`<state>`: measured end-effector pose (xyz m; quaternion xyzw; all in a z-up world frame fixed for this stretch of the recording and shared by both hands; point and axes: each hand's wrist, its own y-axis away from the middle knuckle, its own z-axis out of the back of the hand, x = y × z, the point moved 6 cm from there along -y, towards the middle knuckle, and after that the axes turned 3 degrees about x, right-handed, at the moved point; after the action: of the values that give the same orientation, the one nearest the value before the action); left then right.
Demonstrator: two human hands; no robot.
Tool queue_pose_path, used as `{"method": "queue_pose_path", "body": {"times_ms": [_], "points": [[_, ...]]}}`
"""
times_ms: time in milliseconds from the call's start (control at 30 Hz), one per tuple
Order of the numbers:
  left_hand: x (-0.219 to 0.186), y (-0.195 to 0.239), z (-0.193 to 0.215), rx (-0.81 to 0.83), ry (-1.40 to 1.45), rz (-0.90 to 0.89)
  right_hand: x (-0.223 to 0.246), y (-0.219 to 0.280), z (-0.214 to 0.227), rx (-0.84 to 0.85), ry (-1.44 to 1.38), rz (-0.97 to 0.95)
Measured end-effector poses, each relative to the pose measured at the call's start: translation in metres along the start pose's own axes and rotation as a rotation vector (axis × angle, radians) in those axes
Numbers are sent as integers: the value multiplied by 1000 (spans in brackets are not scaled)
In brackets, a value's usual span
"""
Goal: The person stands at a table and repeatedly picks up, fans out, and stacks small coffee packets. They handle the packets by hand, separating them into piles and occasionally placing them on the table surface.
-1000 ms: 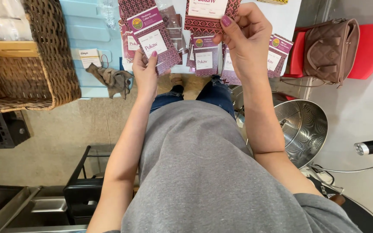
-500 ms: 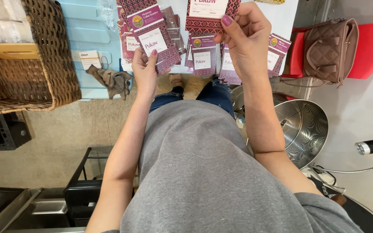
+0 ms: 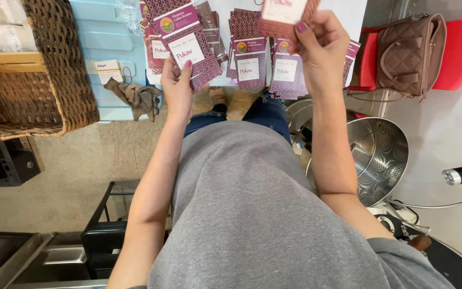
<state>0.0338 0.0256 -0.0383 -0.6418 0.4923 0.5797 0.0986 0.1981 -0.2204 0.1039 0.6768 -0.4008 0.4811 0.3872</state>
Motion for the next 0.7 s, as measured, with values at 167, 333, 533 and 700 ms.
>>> {"method": "queue_pose_path", "body": {"times_ms": [167,333,533,700], "points": [[5,-1,0,42,3,28,-62,31,72,-247,327,-408],[-1,2,-11,91,-29,58,-121,60,115,-313,529,-549],[-10,0,6,39,-36,71,-132,59,121,-329,1012,-206],[17,-20,79,-192,1,-4,-143,59,125,-377,1186,52]]}}
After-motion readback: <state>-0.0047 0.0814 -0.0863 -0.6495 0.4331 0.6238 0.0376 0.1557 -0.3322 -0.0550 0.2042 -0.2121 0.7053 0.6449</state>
